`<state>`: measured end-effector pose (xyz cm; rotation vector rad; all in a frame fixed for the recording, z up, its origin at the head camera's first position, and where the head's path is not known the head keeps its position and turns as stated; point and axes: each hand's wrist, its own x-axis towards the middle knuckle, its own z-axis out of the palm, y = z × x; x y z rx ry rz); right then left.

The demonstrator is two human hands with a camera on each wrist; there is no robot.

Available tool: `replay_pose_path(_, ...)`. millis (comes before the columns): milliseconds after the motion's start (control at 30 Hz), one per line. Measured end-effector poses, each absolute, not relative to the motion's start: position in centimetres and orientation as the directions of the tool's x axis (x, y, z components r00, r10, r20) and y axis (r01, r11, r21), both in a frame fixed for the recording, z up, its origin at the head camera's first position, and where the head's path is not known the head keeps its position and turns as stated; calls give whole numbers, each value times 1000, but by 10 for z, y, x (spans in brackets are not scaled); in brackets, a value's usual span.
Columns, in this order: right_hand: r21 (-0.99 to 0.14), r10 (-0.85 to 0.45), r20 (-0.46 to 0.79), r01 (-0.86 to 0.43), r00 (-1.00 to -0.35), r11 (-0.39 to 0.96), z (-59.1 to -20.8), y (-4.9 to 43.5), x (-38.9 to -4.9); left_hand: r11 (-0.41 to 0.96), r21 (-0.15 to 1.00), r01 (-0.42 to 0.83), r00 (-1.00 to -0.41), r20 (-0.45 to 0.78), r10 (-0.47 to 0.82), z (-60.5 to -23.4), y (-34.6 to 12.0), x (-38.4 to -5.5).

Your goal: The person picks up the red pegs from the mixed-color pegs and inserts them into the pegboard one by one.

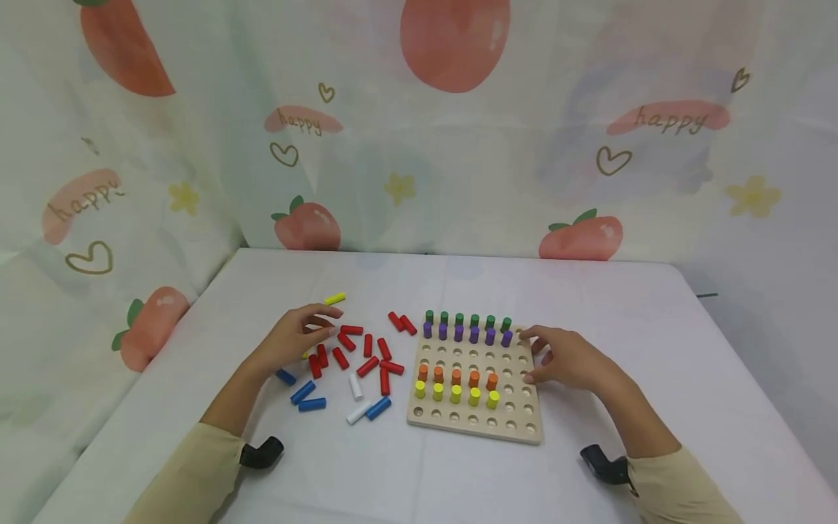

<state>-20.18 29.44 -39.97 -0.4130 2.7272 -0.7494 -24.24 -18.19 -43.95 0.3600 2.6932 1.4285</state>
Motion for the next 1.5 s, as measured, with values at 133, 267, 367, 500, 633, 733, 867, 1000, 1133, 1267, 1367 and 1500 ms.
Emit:
replay_pose_path(133,-544,-346,-184,-198,-920,816,-401,293,-201,525,841,130,-976,16,216,-444,-175,-248)
replay_pose_path(267,-549,-343,-183,-194,-921,813,-400,292,-201,517,849,105,-980,1,198,-445,-169,-251)
replay_pose_path(367,-549,-339,-184,-190,-923,814,-400,293,-200,518,849,106,-980,2,197,-446,-165,-252)
replay_pose_path(500,-541,-342,-184,-196,-922,818,-400,296,-198,519,848,108,-981,7,193,-446,-161,-254)
replay_pose_path(633,-538,-361,-179,-216,-915,815,-400,300,-197,519,847,116,-980,14,197,-445,-160,-256)
replay_pose_path(733,-544,-373,-173,-227,-912,808,-400,302,-197,530,838,132,-980,32,194,-445,-160,-256)
replay_pose_path(867,-549,-381,-171,-233,-909,803,-401,302,-198,544,825,154,-981,60,187,-447,-163,-258)
replay_pose_path(1000,-567,-374,-183,-213,-909,796,-404,302,-197,540,824,171,-979,79,189,-449,-167,-259)
replay_pose_path(1133,-577,-368,-186,-202,-911,792,-404,299,-195,545,818,182,-977,91,191,-452,-170,-261)
replay_pose_path(1267,-577,-365,-185,-200,-912,792,-403,298,-195,572,799,187,-979,102,178,-455,-171,-262)
replay_pose_path(1367,-580,-364,-185,-197,-913,790,-402,299,-194,580,791,193,-978,107,180,-458,-172,-263)
replay_pose_path(1500,-585,-364,-186,-194,-913,787,-402,301,-194,593,779,203,-975,103,198,-461,-174,-264)
